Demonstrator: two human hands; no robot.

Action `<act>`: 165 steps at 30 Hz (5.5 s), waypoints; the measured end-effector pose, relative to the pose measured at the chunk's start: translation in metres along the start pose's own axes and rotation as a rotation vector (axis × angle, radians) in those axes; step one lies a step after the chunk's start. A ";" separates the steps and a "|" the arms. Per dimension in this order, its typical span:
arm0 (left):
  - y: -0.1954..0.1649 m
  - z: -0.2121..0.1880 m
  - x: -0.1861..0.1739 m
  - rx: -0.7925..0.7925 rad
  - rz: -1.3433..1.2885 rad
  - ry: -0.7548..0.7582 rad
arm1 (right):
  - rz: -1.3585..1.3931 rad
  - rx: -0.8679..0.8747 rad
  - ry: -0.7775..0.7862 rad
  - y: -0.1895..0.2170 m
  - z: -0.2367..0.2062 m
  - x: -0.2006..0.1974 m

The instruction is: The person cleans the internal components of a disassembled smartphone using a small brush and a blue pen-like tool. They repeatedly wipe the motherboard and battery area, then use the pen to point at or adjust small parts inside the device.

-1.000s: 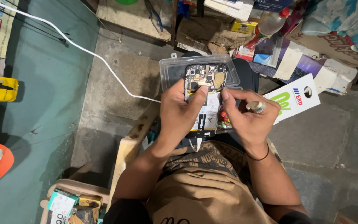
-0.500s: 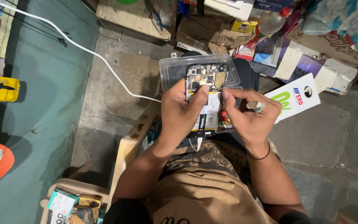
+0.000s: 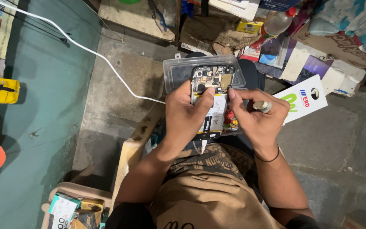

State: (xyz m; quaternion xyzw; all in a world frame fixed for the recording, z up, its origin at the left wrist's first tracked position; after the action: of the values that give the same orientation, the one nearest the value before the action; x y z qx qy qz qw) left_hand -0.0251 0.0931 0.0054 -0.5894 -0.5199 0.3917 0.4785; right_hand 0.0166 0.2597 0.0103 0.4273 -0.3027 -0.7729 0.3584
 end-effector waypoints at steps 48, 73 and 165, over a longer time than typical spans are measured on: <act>0.012 0.007 -0.011 -0.158 -0.267 0.078 | 0.567 0.313 0.086 -0.022 -0.024 0.013; 0.006 0.017 -0.015 -0.174 -0.381 0.102 | 0.797 0.320 0.278 -0.034 -0.058 0.008; -0.005 0.013 -0.016 -0.072 -0.094 0.001 | 0.646 0.407 0.308 -0.019 -0.051 -0.008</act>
State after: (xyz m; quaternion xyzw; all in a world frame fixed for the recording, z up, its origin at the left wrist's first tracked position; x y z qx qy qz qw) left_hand -0.0417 0.0790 0.0066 -0.5814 -0.5604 0.3497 0.4750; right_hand 0.0590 0.2688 -0.0240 0.4831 -0.5109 -0.4717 0.5320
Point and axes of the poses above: each hand's wrist, its own z-axis towards the middle knuckle, its own x-axis out of the palm, y = z × x, the point moved 2 cm from there along z, towards the middle knuckle, and after that the axes turned 12 degrees about -x, right-handed, at the moved point
